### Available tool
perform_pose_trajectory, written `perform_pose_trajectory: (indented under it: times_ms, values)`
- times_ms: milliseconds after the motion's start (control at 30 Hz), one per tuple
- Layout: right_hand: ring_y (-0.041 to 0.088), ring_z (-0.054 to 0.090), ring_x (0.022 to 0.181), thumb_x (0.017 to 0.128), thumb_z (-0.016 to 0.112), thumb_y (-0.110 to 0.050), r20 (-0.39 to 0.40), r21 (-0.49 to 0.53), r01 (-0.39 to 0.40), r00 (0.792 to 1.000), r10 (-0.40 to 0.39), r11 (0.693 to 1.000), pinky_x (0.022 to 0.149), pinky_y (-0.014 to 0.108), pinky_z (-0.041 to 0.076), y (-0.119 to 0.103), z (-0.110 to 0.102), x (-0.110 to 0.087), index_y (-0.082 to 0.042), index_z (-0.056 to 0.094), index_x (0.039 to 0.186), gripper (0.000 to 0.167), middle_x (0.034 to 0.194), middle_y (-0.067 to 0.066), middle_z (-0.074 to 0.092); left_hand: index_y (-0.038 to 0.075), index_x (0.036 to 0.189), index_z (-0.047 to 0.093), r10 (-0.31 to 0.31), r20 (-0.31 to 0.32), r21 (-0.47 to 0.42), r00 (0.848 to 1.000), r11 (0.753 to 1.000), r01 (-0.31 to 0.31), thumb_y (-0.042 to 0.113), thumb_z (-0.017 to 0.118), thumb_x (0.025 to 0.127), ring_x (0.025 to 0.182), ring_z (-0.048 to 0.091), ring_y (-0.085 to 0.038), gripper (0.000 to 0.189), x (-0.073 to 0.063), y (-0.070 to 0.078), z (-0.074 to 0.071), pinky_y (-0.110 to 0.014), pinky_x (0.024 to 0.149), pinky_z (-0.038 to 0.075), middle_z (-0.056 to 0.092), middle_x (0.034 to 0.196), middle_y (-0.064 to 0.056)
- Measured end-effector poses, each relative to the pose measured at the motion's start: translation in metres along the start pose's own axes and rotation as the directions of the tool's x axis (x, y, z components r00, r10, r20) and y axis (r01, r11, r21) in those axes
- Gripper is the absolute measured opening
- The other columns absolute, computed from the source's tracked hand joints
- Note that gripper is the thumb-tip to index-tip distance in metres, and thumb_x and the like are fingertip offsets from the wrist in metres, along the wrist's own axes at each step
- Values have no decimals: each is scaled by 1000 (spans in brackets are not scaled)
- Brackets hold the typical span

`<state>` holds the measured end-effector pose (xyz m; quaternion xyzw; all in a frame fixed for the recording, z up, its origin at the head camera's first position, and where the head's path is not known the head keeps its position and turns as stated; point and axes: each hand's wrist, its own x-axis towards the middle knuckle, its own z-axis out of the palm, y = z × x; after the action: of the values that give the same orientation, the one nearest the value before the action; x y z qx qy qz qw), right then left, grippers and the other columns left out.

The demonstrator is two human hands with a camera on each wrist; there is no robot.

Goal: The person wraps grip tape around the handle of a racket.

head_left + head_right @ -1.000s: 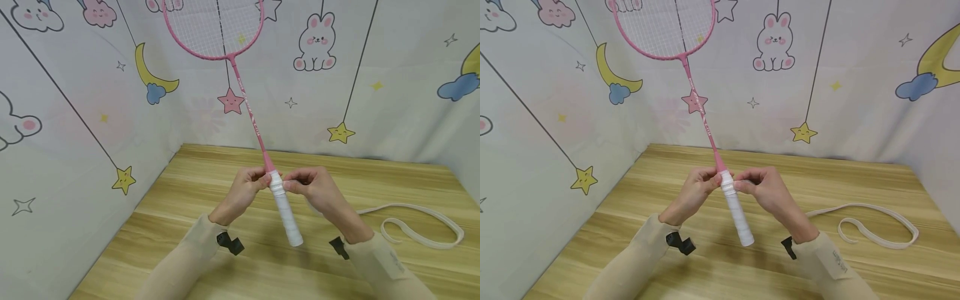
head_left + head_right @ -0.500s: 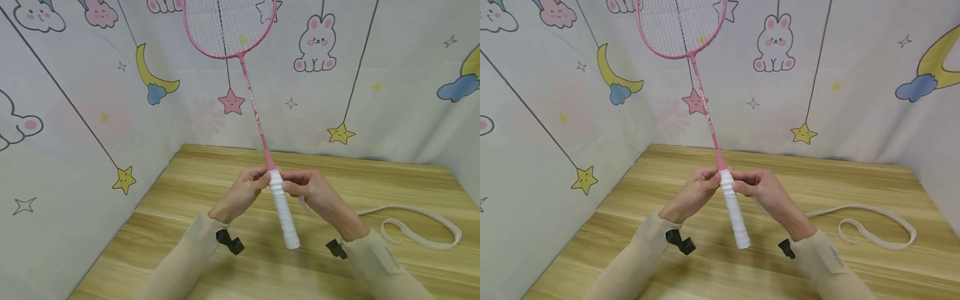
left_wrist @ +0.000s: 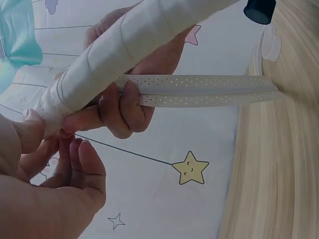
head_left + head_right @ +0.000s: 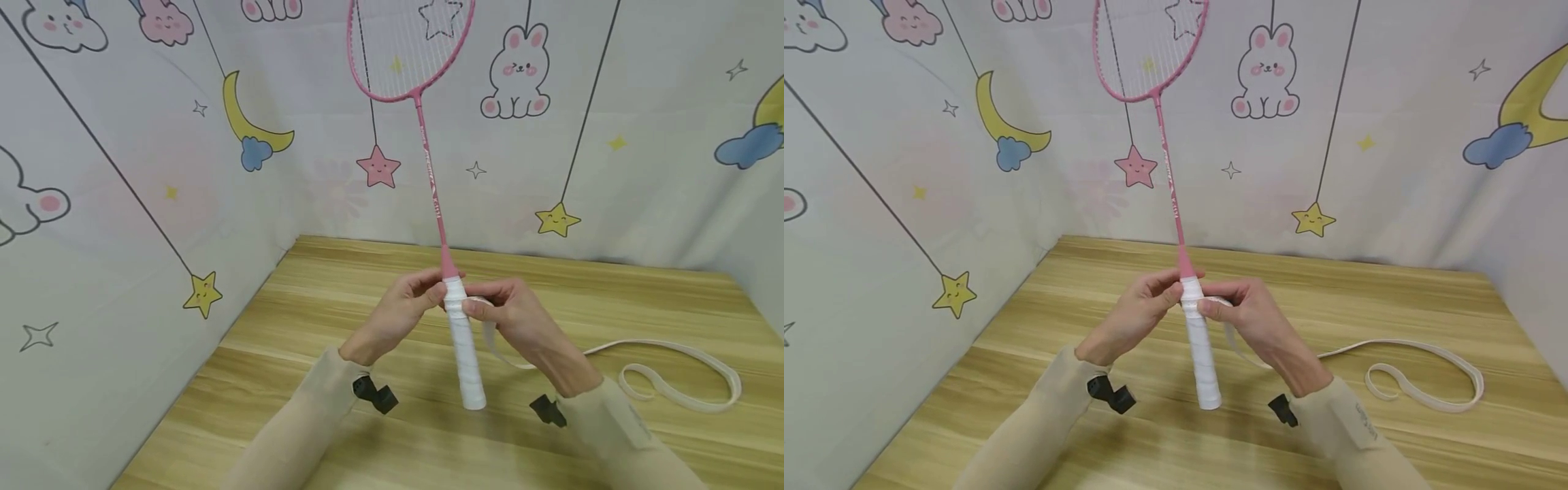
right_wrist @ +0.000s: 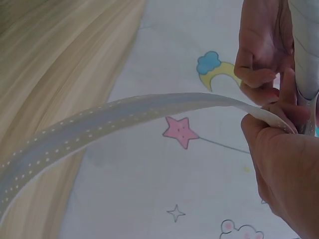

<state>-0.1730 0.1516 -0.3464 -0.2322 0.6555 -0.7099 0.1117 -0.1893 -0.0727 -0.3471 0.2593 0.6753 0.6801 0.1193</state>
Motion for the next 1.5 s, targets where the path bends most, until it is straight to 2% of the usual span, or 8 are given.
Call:
perform_pose_trajectory:
  times_ms: [167,300,533,833,1000,1267,1400,1500]
  values:
    - [3,77,109,103,74,-5,-139,-146,-21,990,1,989,99,21,58,-2,4,1,13,69,133,35,105,-10,85,-9,138,66,-3,-174,19,985,1000,6,9,60,112,91,67,-8,32,1,-1,7,-24,87,60,73,119,-19]
    - [3,77,109,103,74,-3,-205,-217,-32,979,-13,976,98,22,59,-2,5,1,13,70,132,34,112,3,85,-10,128,72,31,-262,73,965,997,-12,10,66,110,86,70,-6,28,2,-4,14,-25,82,63,75,118,-29]
    - [1,76,105,101,76,-4,-267,-253,-22,962,-48,967,94,20,61,-3,11,0,12,74,129,32,122,23,80,-1,118,78,77,-340,219,937,976,0,27,80,102,86,71,-7,32,4,-5,25,-28,77,65,79,110,-20]
    - [-6,74,104,99,77,-1,-319,-301,-26,945,-74,953,92,16,60,-1,16,0,10,76,127,30,125,31,76,-4,117,77,160,-322,335,933,941,-45,20,75,105,84,69,-8,27,6,-5,29,-23,74,63,79,106,-22]
    - [6,79,105,100,76,0,-309,-323,-10,946,-95,946,91,17,61,-1,17,0,10,76,126,28,120,28,78,-5,115,78,196,-295,361,935,929,-81,17,71,107,80,66,-9,24,7,-7,27,-19,70,57,79,103,-23]
    - [2,80,100,101,74,1,-273,-344,-20,959,-80,939,91,18,62,-5,17,-2,8,77,126,26,111,27,80,-11,120,75,177,-248,305,952,947,-96,9,65,109,79,65,-5,25,5,-8,19,-31,78,64,76,102,-29]
    - [7,81,100,99,79,-4,-311,-407,-60,947,-76,912,88,18,62,-9,19,-4,3,82,118,21,109,21,83,-12,119,74,158,-238,280,958,956,-88,5,64,109,79,65,-3,23,4,-9,17,-35,81,65,76,103,-31]
    - [9,77,86,96,84,-8,-354,-470,-95,931,-89,878,75,18,59,-12,20,-5,0,86,108,14,103,17,85,-13,118,74,149,-245,269,958,960,-81,3,63,108,79,65,-3,22,5,-9,16,-35,81,66,75,103,-32]
